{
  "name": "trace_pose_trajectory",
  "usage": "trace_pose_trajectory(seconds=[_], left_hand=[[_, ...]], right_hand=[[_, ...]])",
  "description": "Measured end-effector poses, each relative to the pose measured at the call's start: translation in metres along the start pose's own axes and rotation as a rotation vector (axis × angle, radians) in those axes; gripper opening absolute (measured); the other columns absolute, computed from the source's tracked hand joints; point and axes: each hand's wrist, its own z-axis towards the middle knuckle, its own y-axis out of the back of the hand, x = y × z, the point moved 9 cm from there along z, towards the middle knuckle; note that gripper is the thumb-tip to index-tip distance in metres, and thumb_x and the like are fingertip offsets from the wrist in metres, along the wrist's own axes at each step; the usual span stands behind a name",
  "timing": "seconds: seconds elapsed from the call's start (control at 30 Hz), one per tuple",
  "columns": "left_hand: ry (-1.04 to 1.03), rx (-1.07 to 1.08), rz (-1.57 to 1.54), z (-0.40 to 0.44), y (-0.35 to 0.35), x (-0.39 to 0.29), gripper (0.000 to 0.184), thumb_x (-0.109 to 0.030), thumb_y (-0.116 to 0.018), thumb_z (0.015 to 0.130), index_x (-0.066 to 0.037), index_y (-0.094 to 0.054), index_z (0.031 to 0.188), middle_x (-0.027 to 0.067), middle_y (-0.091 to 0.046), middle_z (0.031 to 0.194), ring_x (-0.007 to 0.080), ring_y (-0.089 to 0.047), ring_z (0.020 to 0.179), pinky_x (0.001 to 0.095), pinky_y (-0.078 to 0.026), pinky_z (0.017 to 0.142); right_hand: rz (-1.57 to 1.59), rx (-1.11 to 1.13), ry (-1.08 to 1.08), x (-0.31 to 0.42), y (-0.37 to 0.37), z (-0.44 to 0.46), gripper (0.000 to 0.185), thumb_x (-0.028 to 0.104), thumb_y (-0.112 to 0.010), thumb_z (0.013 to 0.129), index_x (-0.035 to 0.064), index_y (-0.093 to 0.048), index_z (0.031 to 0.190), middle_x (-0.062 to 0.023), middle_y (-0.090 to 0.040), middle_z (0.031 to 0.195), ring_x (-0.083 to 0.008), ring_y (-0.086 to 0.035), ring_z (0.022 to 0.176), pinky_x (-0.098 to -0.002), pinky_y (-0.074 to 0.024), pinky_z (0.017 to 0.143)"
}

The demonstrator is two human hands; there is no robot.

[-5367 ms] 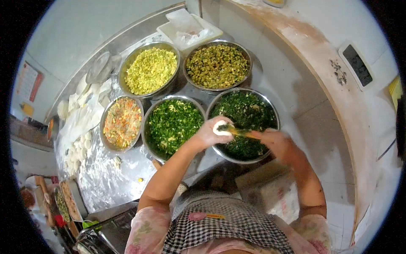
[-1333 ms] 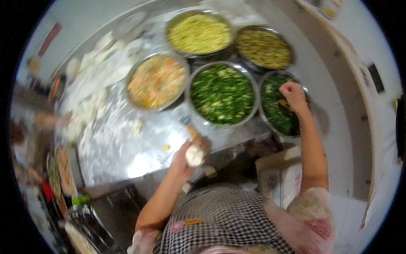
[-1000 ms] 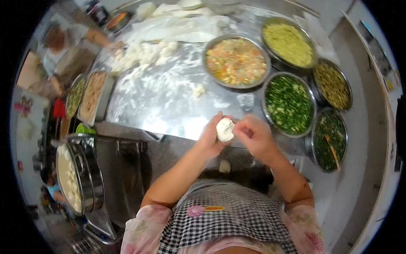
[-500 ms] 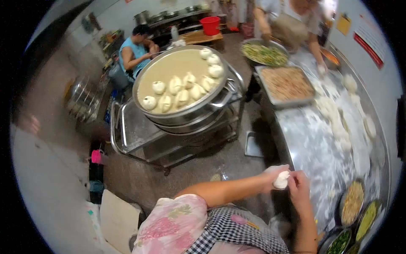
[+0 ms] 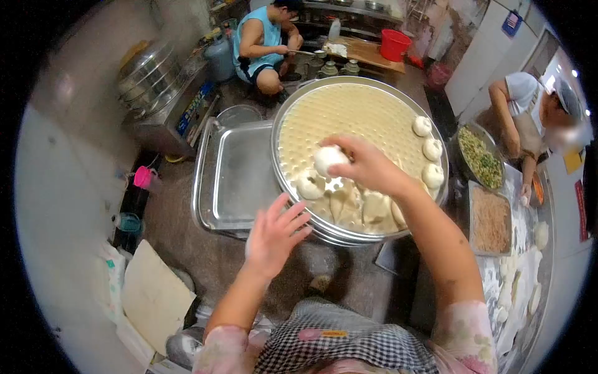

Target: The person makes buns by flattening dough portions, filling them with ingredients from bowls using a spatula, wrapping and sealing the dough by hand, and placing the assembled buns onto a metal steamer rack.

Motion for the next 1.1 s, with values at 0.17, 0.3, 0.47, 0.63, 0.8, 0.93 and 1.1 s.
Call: trace_pose_trajectory(seconds=[0.17, 0.3, 0.47, 0.63, 0.8, 0.93, 1.1], left_hand=[[-0.005, -0.178, -0.058, -0.043, 0.082, 0.007, 0.059, -0.049, -0.029, 0.093, -0.006, -0.034, 0.133, 0.0194, -0.045, 0.128, 0.0327, -0.047, 0.113, 0.0453, -0.040, 0.092], [0.061, -0.029, -0.029, -0.049, 0.075, 0.032, 0.054, -0.042, -0.038, 0.092, -0.002, -0.038, 0.129, 0.0198, -0.050, 0.122, 0.0317, -0.053, 0.105, 0.0428, -0.045, 0.087], [0.538, 0.337, 0.109, -0.035, 0.021, 0.115, 0.061, -0.041, -0.055, 0.084, 0.005, -0.044, 0.123, 0.0200, -0.049, 0.124, 0.0266, -0.053, 0.106, 0.0367, -0.044, 0.089], [0.868, 0.749, 0.435, -0.030, -0.058, 0.193, 0.056, -0.034, -0.056, 0.084, 0.004, -0.044, 0.124, 0.0158, -0.049, 0.124, 0.0222, -0.051, 0.107, 0.0333, -0.041, 0.090], [1.036, 0.994, 0.651, -0.017, -0.120, 0.305, 0.038, -0.014, -0.053, 0.087, -0.001, -0.048, 0.122, 0.0103, -0.052, 0.120, 0.0186, -0.053, 0.102, 0.0294, -0.042, 0.088], [0.866, 1.431, 1.029, -0.067, -0.169, 0.438, 0.039, -0.019, -0.052, 0.089, -0.002, -0.047, 0.124, 0.0112, -0.054, 0.118, 0.0207, -0.054, 0.103, 0.0307, -0.044, 0.087], [0.470, 2.169, 1.273, -0.197, -0.230, 0.568, 0.048, -0.031, -0.052, 0.088, -0.005, -0.044, 0.127, 0.0148, -0.044, 0.130, 0.0260, -0.040, 0.121, 0.0383, -0.031, 0.102]], right_hand=[[-0.462, 0.121, -0.089, -0.063, -0.063, 0.094, 0.045, 0.015, -0.061, 0.075, 0.0061, -0.051, 0.118, -0.0213, -0.055, 0.110, -0.0321, -0.054, 0.103, -0.0389, -0.0427, 0.088], [-0.538, 0.219, -0.133, -0.066, -0.069, 0.101, 0.047, 0.016, -0.060, 0.079, 0.0085, -0.047, 0.124, -0.0196, -0.050, 0.119, -0.0322, -0.050, 0.110, -0.0398, -0.0405, 0.092], [-0.430, -0.241, 0.119, -0.009, 0.051, 0.013, 0.033, 0.018, -0.056, 0.084, 0.0066, -0.050, 0.115, -0.0168, -0.056, 0.109, -0.0312, -0.054, 0.104, -0.0388, -0.0430, 0.087], [-0.229, -0.669, -0.296, -0.055, 0.121, -0.208, 0.015, 0.016, -0.052, 0.086, 0.0019, -0.047, 0.087, -0.0161, -0.053, 0.079, -0.0300, -0.054, 0.073, -0.0374, -0.0431, 0.067], [-0.192, -0.953, -0.835, -0.131, 0.075, -0.483, 0.026, 0.027, -0.046, 0.090, 0.0015, -0.047, 0.084, -0.0186, -0.050, 0.074, -0.0349, -0.051, 0.073, -0.0429, -0.0411, 0.067], [-0.162, -1.275, -1.220, -0.092, -0.006, -0.699, 0.039, 0.032, -0.043, 0.091, 0.0001, -0.050, 0.071, -0.0122, -0.050, 0.064, -0.0269, -0.051, 0.064, -0.0385, -0.0397, 0.064], [-0.149, -1.729, -1.459, -0.038, -0.128, -0.857, 0.033, 0.025, -0.052, 0.088, 0.0010, -0.053, 0.066, -0.0079, -0.053, 0.062, -0.0185, -0.051, 0.056, -0.0338, -0.0402, 0.054]])
